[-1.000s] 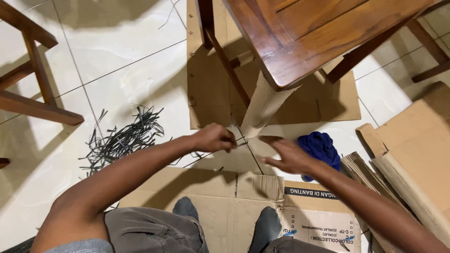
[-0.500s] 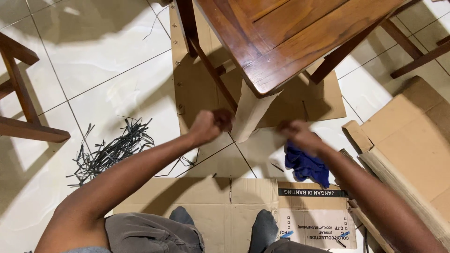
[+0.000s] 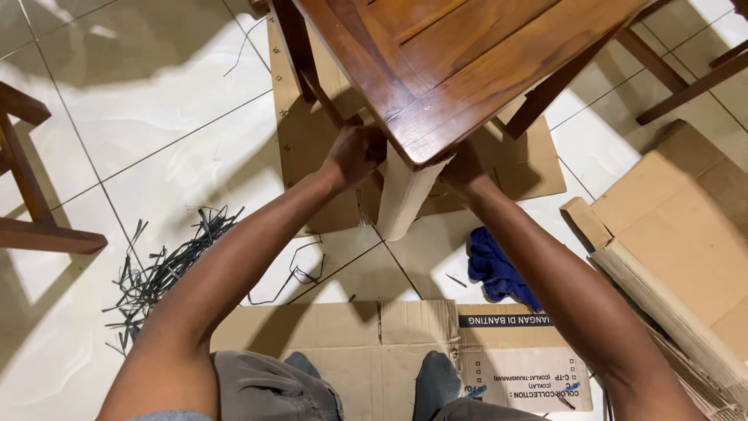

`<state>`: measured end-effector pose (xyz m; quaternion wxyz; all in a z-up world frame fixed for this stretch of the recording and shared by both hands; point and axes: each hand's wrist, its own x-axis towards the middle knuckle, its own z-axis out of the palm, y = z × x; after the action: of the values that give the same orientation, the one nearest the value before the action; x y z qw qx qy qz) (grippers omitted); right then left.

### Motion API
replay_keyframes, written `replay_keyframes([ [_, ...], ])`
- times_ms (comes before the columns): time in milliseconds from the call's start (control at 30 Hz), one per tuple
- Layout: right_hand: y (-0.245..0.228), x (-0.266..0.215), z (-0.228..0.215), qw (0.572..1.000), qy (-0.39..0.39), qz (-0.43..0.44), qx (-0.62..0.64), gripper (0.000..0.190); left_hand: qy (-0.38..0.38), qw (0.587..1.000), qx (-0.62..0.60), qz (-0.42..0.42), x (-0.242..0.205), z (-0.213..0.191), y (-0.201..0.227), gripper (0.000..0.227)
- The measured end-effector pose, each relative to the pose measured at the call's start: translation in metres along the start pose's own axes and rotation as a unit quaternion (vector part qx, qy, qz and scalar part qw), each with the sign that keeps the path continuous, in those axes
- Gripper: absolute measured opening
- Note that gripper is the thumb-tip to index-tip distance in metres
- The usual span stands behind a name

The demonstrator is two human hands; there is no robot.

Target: Cleaning a wooden chair with a cloth and then securing protective cardboard to the legs using cable ties.

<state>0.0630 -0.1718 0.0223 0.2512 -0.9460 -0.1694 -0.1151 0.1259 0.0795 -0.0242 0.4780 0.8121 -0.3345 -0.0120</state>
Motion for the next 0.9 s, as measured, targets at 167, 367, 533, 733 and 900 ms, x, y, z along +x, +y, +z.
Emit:
replay_keyframes([
  [167,-0.005,0.002,-0.021,0.993,-0.023,0.086,0.081,0.017,0.007,0.999,0.019,0.043,-0.012,-0.046,0.076,0.008],
  [367,-0.009,-0.034,-0.050,0.970,-0.053,0.175,0.162,0.019,0.009,0.999,-0.035,0.015,-0.046,-0.047,0.091,0.010],
  [533,-0.019,-0.063,-0.065,0.947,-0.036,0.204,0.246,0.013,0.111,0.988,-0.098,-0.042,-0.076,-0.040,0.080,0.017],
  [733,-0.052,-0.103,-0.045,0.864,-0.017,0.239,0.444,0.017,0.116,0.923,-0.316,-0.188,-0.096,-0.007,0.100,0.014],
  [900,-0.089,-0.101,-0.032,0.861,-0.049,0.223,0.454,0.021,0.089,0.875,-0.370,-0.300,-0.085,0.015,0.125,0.025],
])
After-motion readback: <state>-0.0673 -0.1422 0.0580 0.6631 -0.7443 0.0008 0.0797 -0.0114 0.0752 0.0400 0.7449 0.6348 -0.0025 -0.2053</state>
